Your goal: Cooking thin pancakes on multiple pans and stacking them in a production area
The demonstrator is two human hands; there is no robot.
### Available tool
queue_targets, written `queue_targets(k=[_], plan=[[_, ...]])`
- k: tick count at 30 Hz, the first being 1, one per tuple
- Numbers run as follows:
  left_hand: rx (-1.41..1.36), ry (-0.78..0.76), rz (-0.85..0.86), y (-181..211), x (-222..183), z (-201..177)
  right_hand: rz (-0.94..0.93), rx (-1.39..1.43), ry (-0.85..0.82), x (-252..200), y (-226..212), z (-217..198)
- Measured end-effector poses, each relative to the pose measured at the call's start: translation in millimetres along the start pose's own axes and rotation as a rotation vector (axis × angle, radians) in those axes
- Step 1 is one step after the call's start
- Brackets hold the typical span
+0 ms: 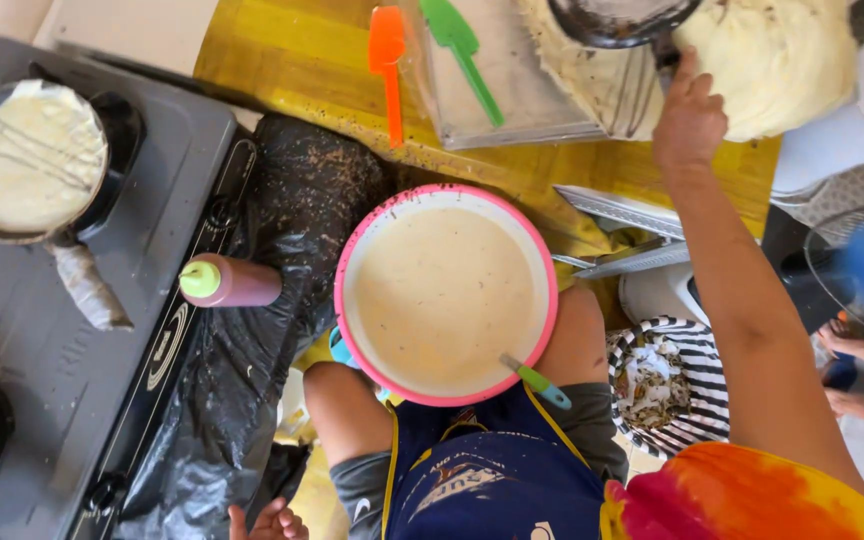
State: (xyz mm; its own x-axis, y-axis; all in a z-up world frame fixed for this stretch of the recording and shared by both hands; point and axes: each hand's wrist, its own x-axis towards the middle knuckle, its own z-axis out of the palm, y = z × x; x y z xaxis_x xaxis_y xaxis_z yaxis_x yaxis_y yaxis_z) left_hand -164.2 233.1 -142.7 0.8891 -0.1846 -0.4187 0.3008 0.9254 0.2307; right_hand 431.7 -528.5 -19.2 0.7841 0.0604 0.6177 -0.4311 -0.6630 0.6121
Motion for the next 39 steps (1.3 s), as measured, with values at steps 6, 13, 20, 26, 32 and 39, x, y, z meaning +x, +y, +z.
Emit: queue_targets(k=[6,13,20,26,32,39], plan=[[0.180,0.635,0.025,-12,12,35,-0.116,0.074,-0.368,35,26,-43],[0.603,0.605,0.011,-50,87,204,-0.207,-0.007,-0.351,109,30,-91],[0.911,0.348,-0.105,-70,132,300,0.061,0.668,-0.576,90,8,-199],[1.465,0.125,0.176,-79,233,451,0.920,2.448,-1.300,-5,-62,-348],[1.120,0.079,0.201,-93,274,436,0.166,3.093,-1.624,-112,-138,-370],[1.049,-0.060,0.739,-50,199,378,-0.619,1.965,-0.552,-122,-134,-415]])
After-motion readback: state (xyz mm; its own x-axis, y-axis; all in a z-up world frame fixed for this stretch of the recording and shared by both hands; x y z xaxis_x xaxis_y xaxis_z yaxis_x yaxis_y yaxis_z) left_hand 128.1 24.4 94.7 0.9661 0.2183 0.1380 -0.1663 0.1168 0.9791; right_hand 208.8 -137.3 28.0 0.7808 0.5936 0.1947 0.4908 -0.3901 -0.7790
